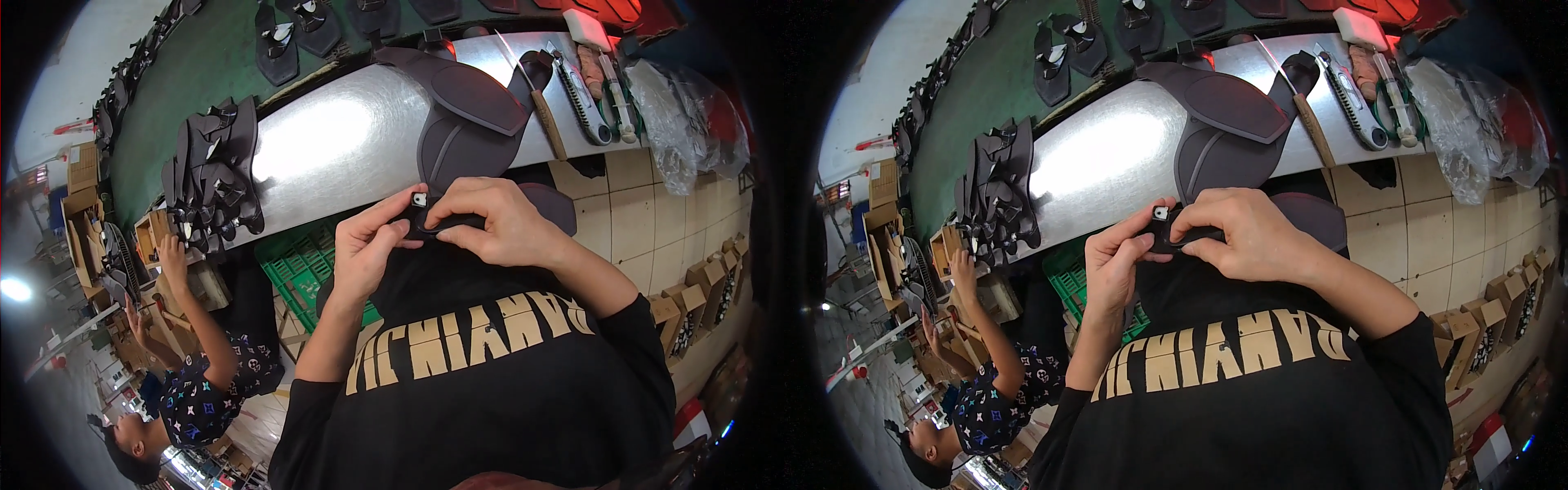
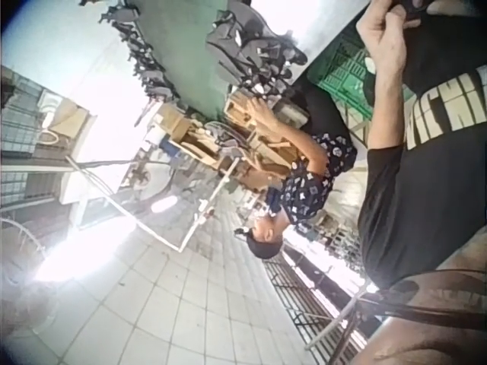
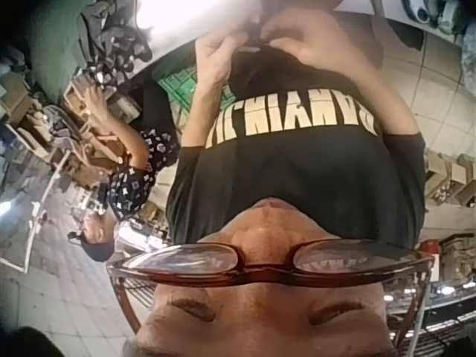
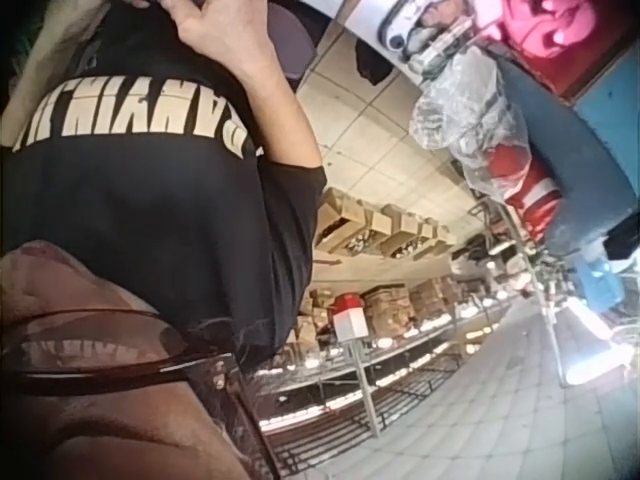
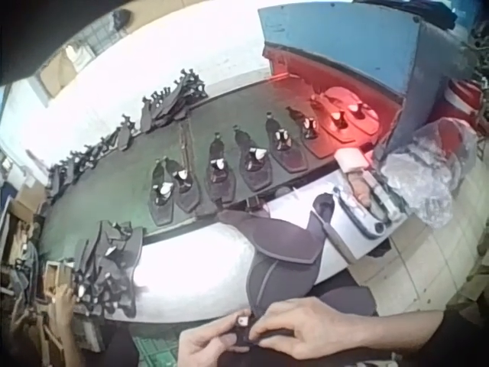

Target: Assembling high-heeled shoe components including the upper, heel, and sole, and trimming threads.

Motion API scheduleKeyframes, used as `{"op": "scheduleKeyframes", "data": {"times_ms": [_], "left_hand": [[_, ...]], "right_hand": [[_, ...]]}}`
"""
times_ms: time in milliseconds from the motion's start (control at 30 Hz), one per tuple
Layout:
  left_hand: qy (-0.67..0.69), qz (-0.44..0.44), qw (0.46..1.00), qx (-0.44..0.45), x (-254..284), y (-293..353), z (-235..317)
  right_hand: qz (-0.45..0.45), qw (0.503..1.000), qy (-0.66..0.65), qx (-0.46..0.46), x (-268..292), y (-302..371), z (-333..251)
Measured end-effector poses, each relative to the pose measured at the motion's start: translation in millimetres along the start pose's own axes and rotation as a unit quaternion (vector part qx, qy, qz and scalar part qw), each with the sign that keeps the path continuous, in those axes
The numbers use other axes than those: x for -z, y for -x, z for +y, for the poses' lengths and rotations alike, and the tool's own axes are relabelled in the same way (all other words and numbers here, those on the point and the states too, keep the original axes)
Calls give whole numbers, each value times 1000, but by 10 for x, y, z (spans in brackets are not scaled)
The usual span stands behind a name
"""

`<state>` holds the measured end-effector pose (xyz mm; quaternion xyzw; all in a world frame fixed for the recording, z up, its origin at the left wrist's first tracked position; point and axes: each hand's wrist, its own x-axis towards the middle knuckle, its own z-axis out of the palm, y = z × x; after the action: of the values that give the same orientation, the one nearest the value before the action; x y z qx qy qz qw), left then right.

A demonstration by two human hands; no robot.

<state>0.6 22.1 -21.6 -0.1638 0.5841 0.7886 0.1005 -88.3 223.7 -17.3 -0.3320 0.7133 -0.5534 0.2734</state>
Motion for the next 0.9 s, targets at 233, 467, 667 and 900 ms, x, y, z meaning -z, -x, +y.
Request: {"op": "scheduleKeyframes", "data": {"times_ms": [233,467,667,900], "left_hand": [[-56,28,998,-6,-37,-39,-18],[-42,17,999,-6,-33,-94,9],[-24,48,999,-2,-98,-107,55],[-15,37,999,-33,-153,-107,32]], "right_hand": [[-26,993,95,57,6,-5,47],[12,996,61,57,-76,33,100],[74,993,60,64,-126,24,103],[79,993,54,63,-108,31,135]]}}
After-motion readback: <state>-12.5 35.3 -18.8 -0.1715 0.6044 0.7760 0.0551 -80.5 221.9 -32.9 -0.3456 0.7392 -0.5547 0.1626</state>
